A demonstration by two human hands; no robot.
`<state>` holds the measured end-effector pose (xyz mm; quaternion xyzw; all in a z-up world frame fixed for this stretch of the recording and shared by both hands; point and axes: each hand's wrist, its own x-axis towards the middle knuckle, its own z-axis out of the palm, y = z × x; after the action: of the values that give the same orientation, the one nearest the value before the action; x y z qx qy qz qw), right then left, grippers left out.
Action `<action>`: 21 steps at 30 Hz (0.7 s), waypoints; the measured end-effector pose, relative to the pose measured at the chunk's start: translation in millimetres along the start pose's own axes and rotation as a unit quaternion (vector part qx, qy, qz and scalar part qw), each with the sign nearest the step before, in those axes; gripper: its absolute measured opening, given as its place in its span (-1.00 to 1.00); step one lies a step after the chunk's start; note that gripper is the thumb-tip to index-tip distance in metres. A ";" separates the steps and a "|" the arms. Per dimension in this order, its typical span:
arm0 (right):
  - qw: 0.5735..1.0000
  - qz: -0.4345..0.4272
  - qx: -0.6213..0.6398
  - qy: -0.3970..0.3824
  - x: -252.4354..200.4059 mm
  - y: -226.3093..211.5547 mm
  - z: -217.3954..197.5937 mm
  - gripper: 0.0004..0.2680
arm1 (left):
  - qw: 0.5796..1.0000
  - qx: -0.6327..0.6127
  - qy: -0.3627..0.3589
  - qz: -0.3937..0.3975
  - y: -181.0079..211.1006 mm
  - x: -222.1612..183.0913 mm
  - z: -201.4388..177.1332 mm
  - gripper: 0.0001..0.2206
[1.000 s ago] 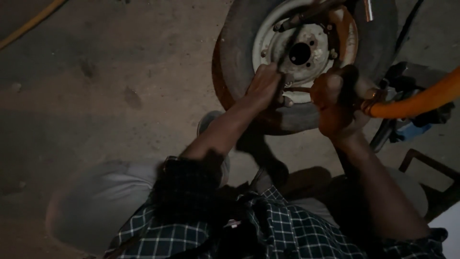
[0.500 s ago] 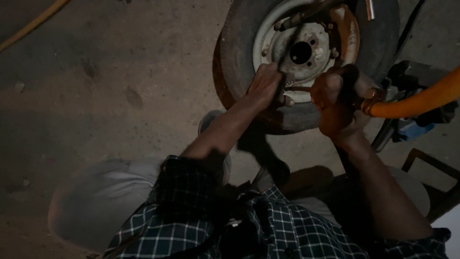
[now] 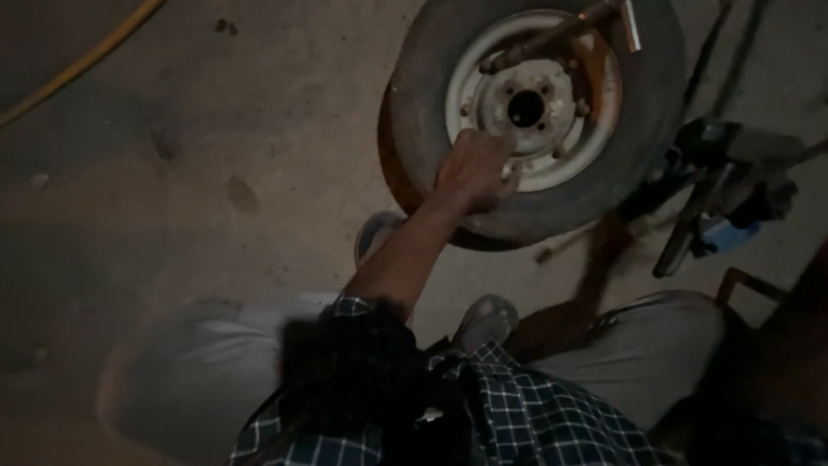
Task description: Remove an old tire and inner tube from a rim and install a new tire and tube.
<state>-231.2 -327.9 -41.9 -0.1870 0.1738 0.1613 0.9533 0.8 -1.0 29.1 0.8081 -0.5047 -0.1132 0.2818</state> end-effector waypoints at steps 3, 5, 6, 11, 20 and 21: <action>0.982 -0.024 -0.166 0.087 -35.3 -40.3 -34.5 -0.81 | 0.849 -0.274 -0.201 -0.404 10.8 14.0 -12.6 -0.59; 0.952 -0.037 -0.272 0.138 -38.5 -66.1 -46.6 -0.79 | 0.950 -0.015 -0.248 -0.191 6.1 10.3 -3.0 -0.85; 0.931 -0.044 -0.324 0.161 -43.1 -70.0 -46.1 -0.77 | 0.951 -0.013 -0.243 -0.191 1.4 7.6 10.5 -0.85; 0.790 -0.074 -0.546 0.270 -1.4 -100.1 -53.8 -0.69 | 0.951 -0.075 -0.141 -0.264 4.1 5.7 12.0 -0.80; 0.469 -0.191 -0.800 0.323 167.5 -105.6 52.2 -0.58 | 0.942 0.091 0.119 -0.300 -21.4 -22.5 12.1 -0.40; 0.470 -0.185 -0.800 0.323 175.3 -107.7 62.4 -0.58 | 0.942 0.088 0.115 -0.303 -20.3 -22.8 15.7 -0.40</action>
<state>-18.6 -354.2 -24.0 -0.9350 0.2263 -0.0221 0.2721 -1.9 20.5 2.4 0.9520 -0.2079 -0.0550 0.2178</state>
